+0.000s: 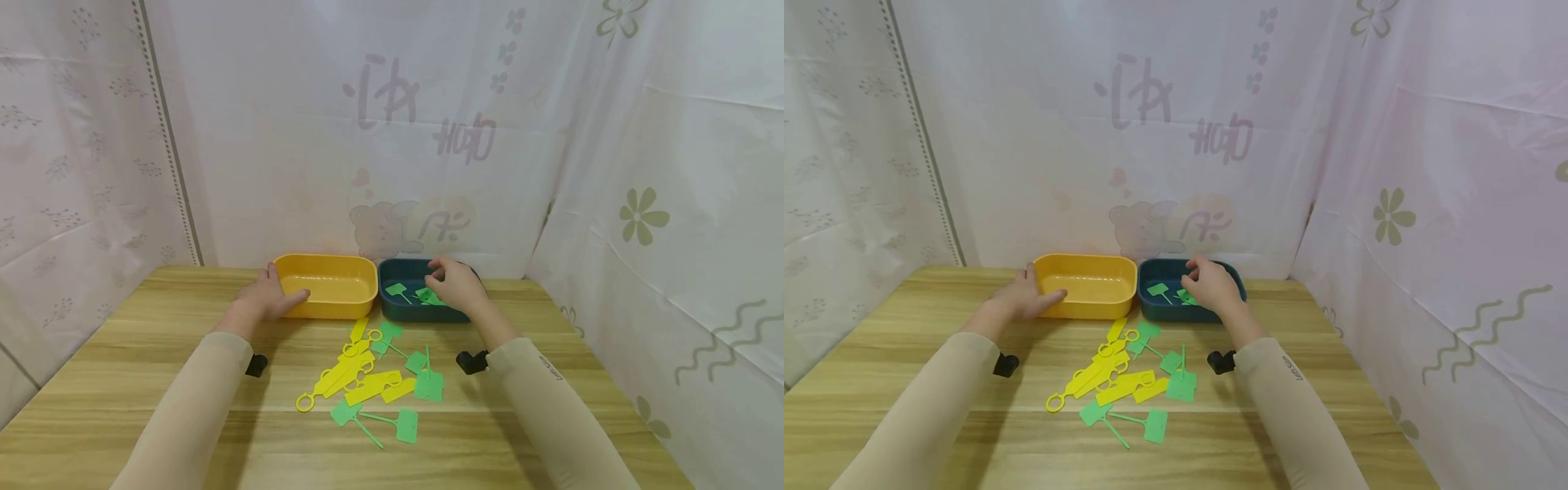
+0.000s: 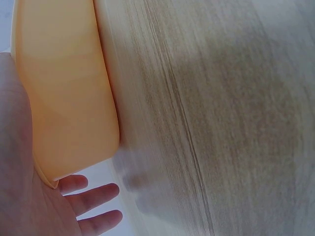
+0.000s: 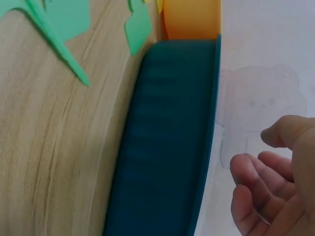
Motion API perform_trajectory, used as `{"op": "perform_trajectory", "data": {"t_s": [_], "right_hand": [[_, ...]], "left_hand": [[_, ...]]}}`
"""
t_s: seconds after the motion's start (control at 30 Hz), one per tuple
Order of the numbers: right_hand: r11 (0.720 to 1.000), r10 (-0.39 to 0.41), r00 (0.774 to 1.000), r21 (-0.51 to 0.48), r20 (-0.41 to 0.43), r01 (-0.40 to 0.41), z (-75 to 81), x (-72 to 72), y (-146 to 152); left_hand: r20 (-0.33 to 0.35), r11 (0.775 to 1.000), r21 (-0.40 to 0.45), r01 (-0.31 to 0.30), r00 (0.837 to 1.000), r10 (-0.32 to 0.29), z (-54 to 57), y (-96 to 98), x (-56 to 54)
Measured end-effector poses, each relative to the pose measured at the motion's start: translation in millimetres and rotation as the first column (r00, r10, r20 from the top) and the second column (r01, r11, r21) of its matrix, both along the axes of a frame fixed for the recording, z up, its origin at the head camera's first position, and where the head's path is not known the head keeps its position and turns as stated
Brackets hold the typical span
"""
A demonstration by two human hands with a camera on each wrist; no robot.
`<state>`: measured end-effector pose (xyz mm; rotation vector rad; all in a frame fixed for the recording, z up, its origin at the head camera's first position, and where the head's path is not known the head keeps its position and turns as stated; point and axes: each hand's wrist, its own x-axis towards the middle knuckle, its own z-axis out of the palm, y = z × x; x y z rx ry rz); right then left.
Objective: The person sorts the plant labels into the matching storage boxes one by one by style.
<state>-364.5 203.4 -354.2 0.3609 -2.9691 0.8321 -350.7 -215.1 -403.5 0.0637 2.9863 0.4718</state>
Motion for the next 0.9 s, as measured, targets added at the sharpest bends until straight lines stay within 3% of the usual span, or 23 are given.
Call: {"op": "perform_trajectory", "data": {"t_s": [0.53,0.9], "right_hand": [[0.999,0.008,1.000,0.033,-0.011,-0.008,-9.3,9.4,7.3],[0.997,0.065,0.998,0.042,-0.027,-0.064,-13.6,20.3,13.7]], "left_hand": [[0.021,1.000,0.028,-0.006,1.000,0.005,-0.4,-2.0,0.6],[0.011,0.999,0.034,0.007,1.000,-0.007,-2.4,-1.3,-0.2]]}}
